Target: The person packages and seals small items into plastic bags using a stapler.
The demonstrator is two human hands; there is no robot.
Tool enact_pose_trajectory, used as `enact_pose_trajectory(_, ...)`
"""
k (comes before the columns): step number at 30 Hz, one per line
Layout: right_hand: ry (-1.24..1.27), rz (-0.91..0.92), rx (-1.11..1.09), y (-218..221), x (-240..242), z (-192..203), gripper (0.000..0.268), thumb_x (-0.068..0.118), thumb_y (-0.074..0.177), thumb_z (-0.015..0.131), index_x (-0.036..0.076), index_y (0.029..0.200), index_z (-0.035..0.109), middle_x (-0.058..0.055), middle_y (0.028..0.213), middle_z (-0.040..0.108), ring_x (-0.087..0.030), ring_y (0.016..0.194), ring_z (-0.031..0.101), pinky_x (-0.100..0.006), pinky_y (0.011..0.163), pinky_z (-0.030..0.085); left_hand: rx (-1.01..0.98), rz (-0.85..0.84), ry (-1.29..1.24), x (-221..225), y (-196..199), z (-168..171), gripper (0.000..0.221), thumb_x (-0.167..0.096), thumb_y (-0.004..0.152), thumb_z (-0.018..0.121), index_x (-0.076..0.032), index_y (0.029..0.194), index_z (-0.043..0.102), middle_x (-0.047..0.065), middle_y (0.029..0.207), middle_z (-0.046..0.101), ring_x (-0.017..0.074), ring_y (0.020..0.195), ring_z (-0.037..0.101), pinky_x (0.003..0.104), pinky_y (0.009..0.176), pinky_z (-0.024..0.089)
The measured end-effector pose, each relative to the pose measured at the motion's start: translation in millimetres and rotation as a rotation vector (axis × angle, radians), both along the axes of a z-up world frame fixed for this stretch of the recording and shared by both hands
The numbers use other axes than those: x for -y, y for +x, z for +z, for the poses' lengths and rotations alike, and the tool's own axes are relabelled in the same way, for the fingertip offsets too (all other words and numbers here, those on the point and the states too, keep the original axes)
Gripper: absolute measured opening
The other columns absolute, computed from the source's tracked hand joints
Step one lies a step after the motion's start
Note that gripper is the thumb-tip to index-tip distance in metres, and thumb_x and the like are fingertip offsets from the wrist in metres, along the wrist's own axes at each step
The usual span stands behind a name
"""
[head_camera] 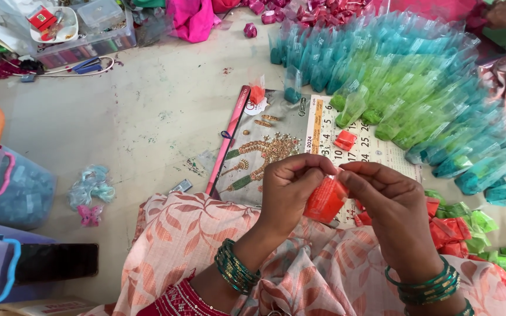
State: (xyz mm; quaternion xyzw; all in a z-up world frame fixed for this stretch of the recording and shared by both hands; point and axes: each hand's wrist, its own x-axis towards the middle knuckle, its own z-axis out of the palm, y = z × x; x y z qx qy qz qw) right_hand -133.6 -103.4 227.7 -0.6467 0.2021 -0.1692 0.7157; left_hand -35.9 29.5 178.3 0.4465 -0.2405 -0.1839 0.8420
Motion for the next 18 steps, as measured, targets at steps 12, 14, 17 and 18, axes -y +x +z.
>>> enact_pose_trajectory(12, -0.178, 0.007, 0.051, -4.0, -5.8, -3.3, 0.033, 0.006, 0.09, 0.07, -0.002, 0.122, 0.071, -0.003, 0.097, 0.076, -0.005, 0.086, 0.069, -0.018, 0.074, 0.055, 0.028, 0.069, 0.018, 4.4, -3.6, -3.1, 0.016, 0.007, 0.099, 0.058, 0.004, 0.103, 0.074, 0.006, 0.099, 0.076, 0.0087, 0.091, 0.069, 0.025, 0.085, 0.058)
enact_pose_trajectory(14, -0.208, -0.02, 0.045, -4.5, -6.1, -1.1, 0.033, 0.005, 0.091, 0.07, -0.003, 0.123, 0.072, -0.004, 0.097, 0.077, -0.005, 0.085, 0.068, -0.018, 0.072, 0.052, 0.031, 0.067, 0.021, 3.6, -4.6, -0.8, 0.017, 0.006, 0.099, 0.058, 0.004, 0.105, 0.074, 0.007, 0.1, 0.076, 0.0091, 0.093, 0.07, 0.025, 0.087, 0.059)
enact_pose_trajectory(17, -0.243, -0.048, 0.035, -5.4, -4.8, 1.0, 0.032, 0.005, 0.093, 0.071, -0.003, 0.124, 0.073, -0.006, 0.096, 0.078, -0.004, 0.082, 0.065, -0.017, 0.068, 0.049, 0.031, 0.058, 0.016, 2.7, -6.0, 0.1, 0.018, 0.007, 0.099, 0.058, 0.004, 0.107, 0.074, 0.007, 0.102, 0.076, 0.0098, 0.095, 0.07, 0.026, 0.089, 0.059)
enact_pose_trajectory(18, -0.251, -0.048, 0.034, -5.5, -3.7, 1.8, 0.031, 0.005, 0.093, 0.071, -0.002, 0.123, 0.074, -0.006, 0.096, 0.078, -0.004, 0.08, 0.064, -0.017, 0.066, 0.048, 0.03, 0.052, 0.006, 2.8, -6.3, 0.1, 0.018, 0.007, 0.1, 0.058, 0.005, 0.107, 0.074, 0.007, 0.102, 0.076, 0.0101, 0.095, 0.07, 0.026, 0.088, 0.059)
